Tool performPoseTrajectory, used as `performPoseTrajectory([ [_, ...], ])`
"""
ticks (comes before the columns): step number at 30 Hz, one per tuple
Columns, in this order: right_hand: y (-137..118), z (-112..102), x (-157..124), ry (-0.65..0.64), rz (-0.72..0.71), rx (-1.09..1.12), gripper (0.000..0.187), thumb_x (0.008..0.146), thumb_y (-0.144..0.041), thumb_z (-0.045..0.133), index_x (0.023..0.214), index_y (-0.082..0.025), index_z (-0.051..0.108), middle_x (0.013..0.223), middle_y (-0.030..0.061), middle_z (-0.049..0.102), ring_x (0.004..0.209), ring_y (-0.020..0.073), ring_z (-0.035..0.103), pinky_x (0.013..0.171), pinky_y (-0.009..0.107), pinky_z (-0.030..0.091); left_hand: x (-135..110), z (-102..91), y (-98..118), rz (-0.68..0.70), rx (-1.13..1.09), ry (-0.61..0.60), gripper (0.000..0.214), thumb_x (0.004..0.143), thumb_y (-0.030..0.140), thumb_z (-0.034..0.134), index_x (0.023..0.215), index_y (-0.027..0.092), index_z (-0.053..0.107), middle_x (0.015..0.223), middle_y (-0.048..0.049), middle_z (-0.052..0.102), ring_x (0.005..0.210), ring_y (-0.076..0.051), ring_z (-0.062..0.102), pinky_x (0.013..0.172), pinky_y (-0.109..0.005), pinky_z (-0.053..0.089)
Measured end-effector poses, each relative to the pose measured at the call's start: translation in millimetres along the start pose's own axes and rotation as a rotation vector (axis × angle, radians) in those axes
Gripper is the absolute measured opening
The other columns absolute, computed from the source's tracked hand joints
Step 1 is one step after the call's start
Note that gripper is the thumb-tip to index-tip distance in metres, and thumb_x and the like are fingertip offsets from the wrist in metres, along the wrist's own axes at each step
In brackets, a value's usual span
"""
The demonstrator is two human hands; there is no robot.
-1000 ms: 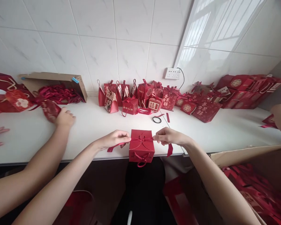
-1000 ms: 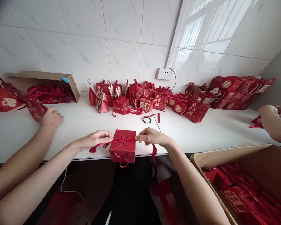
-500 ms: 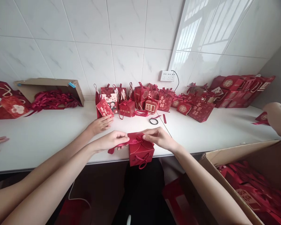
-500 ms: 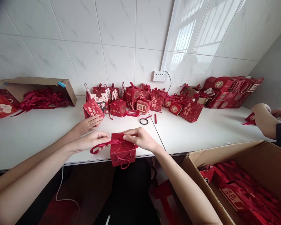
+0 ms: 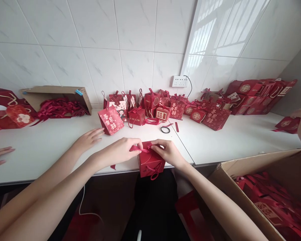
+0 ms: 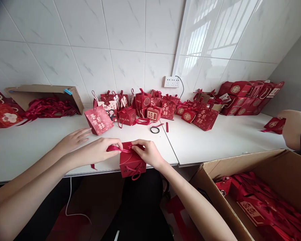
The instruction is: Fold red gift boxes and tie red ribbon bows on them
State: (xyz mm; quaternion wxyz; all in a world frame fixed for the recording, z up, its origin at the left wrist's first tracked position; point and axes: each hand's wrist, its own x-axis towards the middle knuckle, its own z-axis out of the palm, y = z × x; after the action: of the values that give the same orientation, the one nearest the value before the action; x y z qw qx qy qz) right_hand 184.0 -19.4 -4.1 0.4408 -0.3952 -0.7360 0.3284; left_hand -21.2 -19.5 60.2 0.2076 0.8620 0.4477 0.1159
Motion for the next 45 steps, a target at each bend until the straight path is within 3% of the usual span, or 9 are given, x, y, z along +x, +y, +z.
performPoseTrajectory([
  [2,2.7,3.2,0.7,0.053,0.026,0.086,0.007,0.078,-0.026,0.056,0.080,-0.020,0.057,0.081,0.0023,0.067,0.075,0.0151,0.062,0.073,0.029,0.048,1.6,2.1,0.3,0.042,0.039,0.034,0.022,0.084,0.035,0.045,0.086,0.022,0.062,0.083,-0.0007,0.059,0.058,-0.013,0.053,0.055,-0.024,0.040],
  [5,4.2,6.1,2.1,0.092,0.067,0.178,0.013,0.074,-0.026,0.060,0.083,-0.020,0.053,0.079,0.0012,0.068,0.075,0.0151,0.064,0.074,0.029,0.049,6.9,1.7,1.8,0.169,0.078,0.090,0.021,0.086,0.033,0.045,0.086,0.022,0.062,0.097,-0.0016,0.057,0.071,-0.014,0.056,0.068,-0.025,0.042],
  [10,2.0,6.2,2.3,0.043,0.058,0.090,0.009,0.076,-0.024,0.055,0.080,-0.019,0.062,0.082,0.0014,0.069,0.076,0.0146,0.063,0.073,0.027,0.048,21.5,-2.7,9.6,0.287,0.045,0.092,0.020,0.088,0.030,0.044,0.088,0.021,0.062,0.091,-0.0005,0.061,0.085,-0.016,0.057,0.076,-0.025,0.041],
  [15,1.1,6.0,-0.5,0.037,0.037,-0.006,0.010,0.077,-0.022,0.053,0.073,-0.018,0.061,0.074,-0.0011,0.066,0.068,0.0127,0.058,0.068,0.026,0.045,37.1,-0.8,10.1,0.279,-0.022,0.097,0.022,0.086,0.034,0.046,0.086,0.021,0.064,0.093,-0.0007,0.063,0.085,-0.017,0.058,0.075,-0.026,0.043],
  [19,3.8,7.6,-1.9,0.038,0.030,0.134,0.008,0.076,-0.026,0.058,0.079,-0.019,0.056,0.079,0.0002,0.066,0.076,0.0145,0.061,0.074,0.028,0.047,46.4,6.0,2.9,0.208,-0.162,0.103,0.019,0.082,0.032,0.050,0.088,0.019,0.062,0.092,-0.0005,0.066,0.088,-0.018,0.059,0.079,-0.026,0.044],
  [25,8.6,10.6,-3.2,0.087,0.088,0.267,0.030,0.072,-0.038,0.066,0.073,-0.022,0.041,0.076,0.0000,0.064,0.075,0.0161,0.062,0.071,0.031,0.048,54.2,22.9,-14.4,0.146,-0.307,0.142,0.024,0.082,0.037,0.050,0.085,0.017,0.061,0.087,-0.0023,0.065,0.082,-0.017,0.058,0.077,-0.028,0.045],
  [34,4.8,13.7,-5.4,0.145,0.111,0.370,0.039,0.068,-0.048,0.070,0.068,-0.022,0.041,0.081,0.0036,0.067,0.076,0.0183,0.063,0.066,0.029,0.048,44.0,40.0,-23.9,0.138,-0.320,0.234,0.014,0.081,0.030,0.051,0.083,0.017,0.056,0.087,-0.0017,0.062,0.084,-0.016,0.057,0.079,-0.027,0.044],
  [41,3.5,14.8,-5.6,0.181,0.111,0.297,0.038,0.069,-0.048,0.068,0.065,-0.021,0.042,0.068,-0.0001,0.058,0.063,0.0137,0.054,0.056,0.025,0.043,30.1,43.9,-25.1,0.243,-0.213,0.269,0.009,0.078,0.024,0.051,0.079,0.018,0.056,0.086,-0.0035,0.061,0.087,-0.018,0.055,0.080,-0.030,0.044],
  [45,4.5,15.7,-6.6,0.206,0.098,0.264,0.033,0.072,-0.044,0.065,0.066,-0.021,0.042,0.069,0.0001,0.057,0.064,0.0136,0.053,0.059,0.025,0.044,25.9,46.1,-24.8,0.298,-0.184,0.292,0.012,0.079,0.026,0.052,0.080,0.016,0.060,0.091,-0.0068,0.061,0.093,-0.020,0.055,0.086,-0.033,0.044],
])
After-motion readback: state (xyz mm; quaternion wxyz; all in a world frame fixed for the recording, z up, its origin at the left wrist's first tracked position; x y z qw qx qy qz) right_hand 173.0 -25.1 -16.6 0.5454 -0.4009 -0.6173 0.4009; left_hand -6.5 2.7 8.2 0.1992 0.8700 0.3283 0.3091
